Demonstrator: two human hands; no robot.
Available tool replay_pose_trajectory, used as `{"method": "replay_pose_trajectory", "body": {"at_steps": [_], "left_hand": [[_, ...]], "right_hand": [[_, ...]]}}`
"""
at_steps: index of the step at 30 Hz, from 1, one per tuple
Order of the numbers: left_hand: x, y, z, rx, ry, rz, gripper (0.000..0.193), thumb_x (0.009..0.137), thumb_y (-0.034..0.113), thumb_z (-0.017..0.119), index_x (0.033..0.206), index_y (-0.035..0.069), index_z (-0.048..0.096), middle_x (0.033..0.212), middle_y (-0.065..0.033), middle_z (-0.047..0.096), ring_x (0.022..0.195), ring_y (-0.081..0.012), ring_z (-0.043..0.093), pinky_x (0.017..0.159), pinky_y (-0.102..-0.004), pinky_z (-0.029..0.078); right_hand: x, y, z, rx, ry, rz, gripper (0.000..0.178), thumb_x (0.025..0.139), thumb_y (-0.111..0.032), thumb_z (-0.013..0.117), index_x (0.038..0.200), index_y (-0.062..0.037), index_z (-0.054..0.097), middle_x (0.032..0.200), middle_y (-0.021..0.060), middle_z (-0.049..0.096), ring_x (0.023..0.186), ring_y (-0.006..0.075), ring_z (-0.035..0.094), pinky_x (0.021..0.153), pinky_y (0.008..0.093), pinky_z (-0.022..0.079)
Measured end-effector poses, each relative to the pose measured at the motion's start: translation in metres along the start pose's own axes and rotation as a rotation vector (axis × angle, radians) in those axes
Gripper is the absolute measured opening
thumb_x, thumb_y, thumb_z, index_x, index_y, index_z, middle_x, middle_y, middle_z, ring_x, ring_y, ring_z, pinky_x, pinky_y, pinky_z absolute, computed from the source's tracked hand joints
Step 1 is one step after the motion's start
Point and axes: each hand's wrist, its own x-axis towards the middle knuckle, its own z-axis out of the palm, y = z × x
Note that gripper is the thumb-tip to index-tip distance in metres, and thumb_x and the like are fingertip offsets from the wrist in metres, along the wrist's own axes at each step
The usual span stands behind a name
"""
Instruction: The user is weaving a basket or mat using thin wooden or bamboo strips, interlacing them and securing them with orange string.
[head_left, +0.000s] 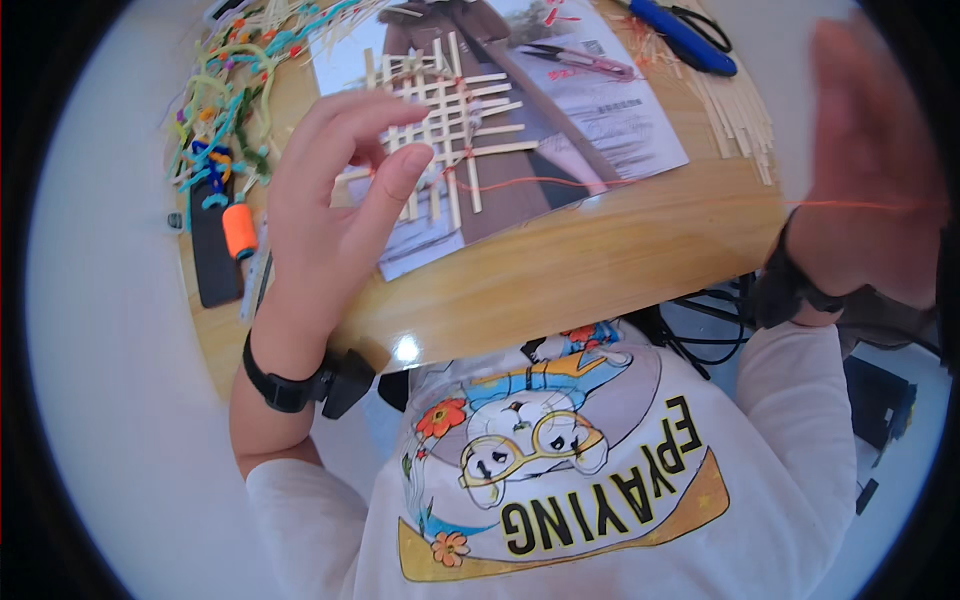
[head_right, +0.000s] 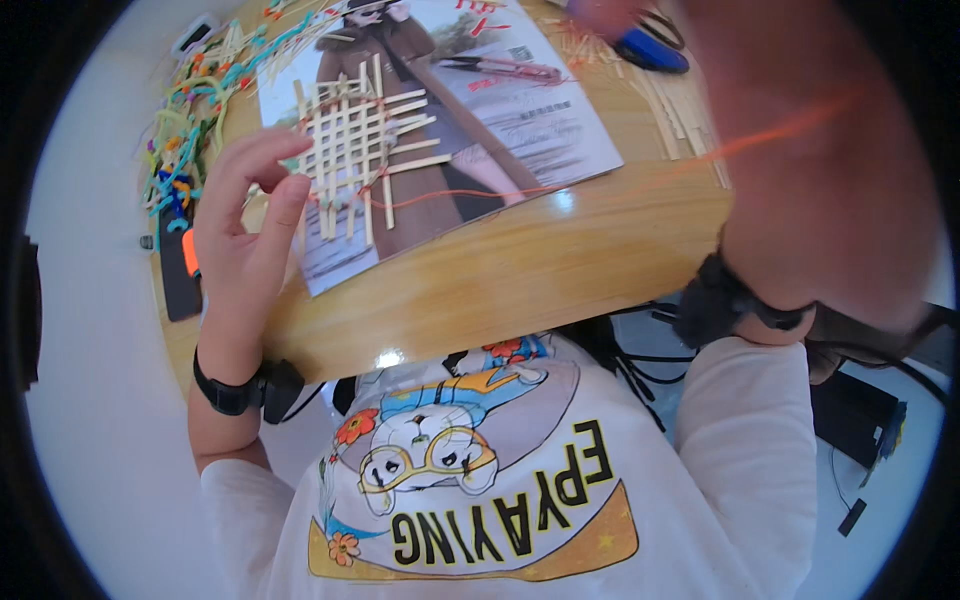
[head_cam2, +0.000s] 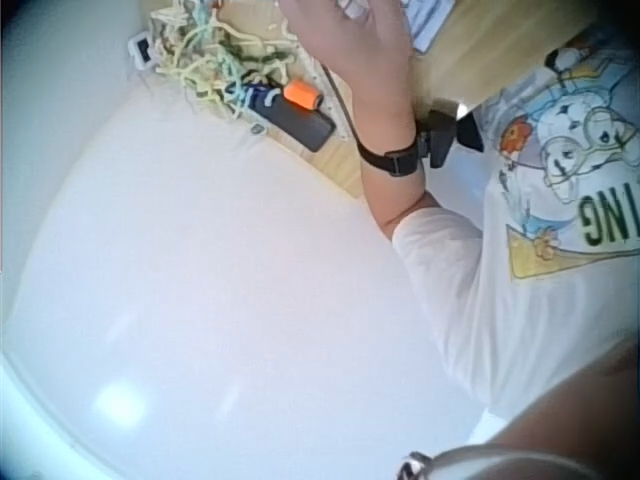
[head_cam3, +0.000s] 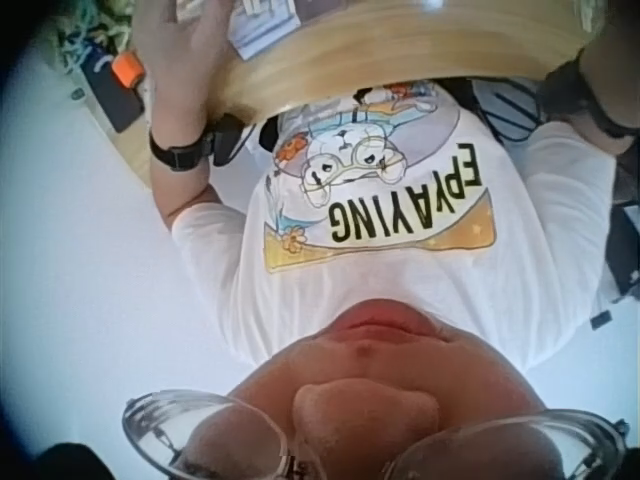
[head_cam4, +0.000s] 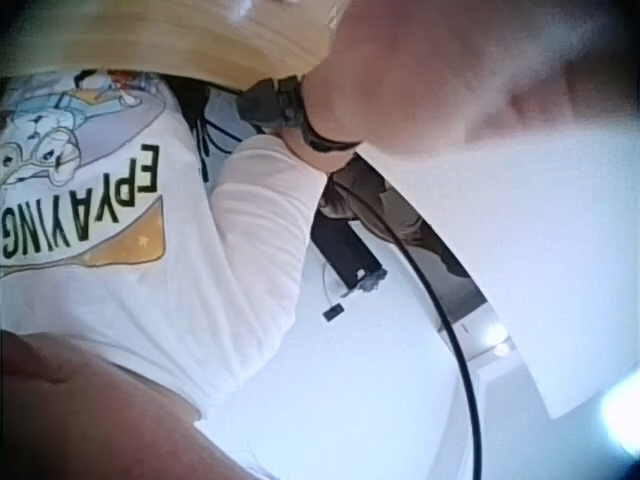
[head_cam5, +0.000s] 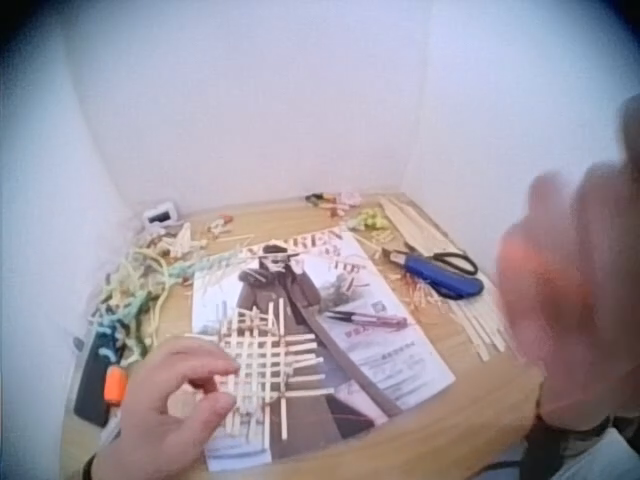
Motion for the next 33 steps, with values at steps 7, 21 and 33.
{"method": "replay_pose_trajectory", "body": {"at_steps": [7,21,33], "left_hand": [[-0.004,0.017,0.006,-0.783,-0.274,-0.287,0.056,0.09,0.015,0.06,0.139,0.0,0.038,0.136,-0.0175,0.048,0.083,-0.0148,0.063,0.073,-0.0246,0.046],[-0.006,0.015,0.015,-0.345,-0.196,-0.16,0.01,0.082,0.006,0.068,0.091,0.0,0.068,0.08,-0.003,0.065,0.07,-0.0091,0.057,0.065,-0.0237,0.047],[0.003,0.004,-0.014,-0.513,-0.577,-0.358,0.008,0.079,0.008,0.063,0.081,0.002,0.057,0.079,-0.0009,0.056,0.076,-0.0109,0.05,0.073,-0.0256,0.04]], "right_hand": [[-0.043,0.052,0.041,0.311,0.087,0.815,0.006,0.096,-0.009,0.051,0.101,-0.0052,0.051,0.072,0.0043,0.055,0.063,0.0106,0.05,0.063,0.0253,0.043],[-0.063,0.084,0.058,0.499,-0.108,0.733,0.014,0.093,-0.014,0.058,0.104,-0.0047,0.059,0.086,-0.0005,0.061,0.069,0.0036,0.052,0.06,0.0192,0.041],[-0.055,0.082,0.009,0.499,0.175,0.542,0.009,0.095,-0.013,0.05,0.099,-0.0056,0.054,0.066,-0.0003,0.045,0.059,0.01,0.043,0.06,0.0248,0.039]]}}
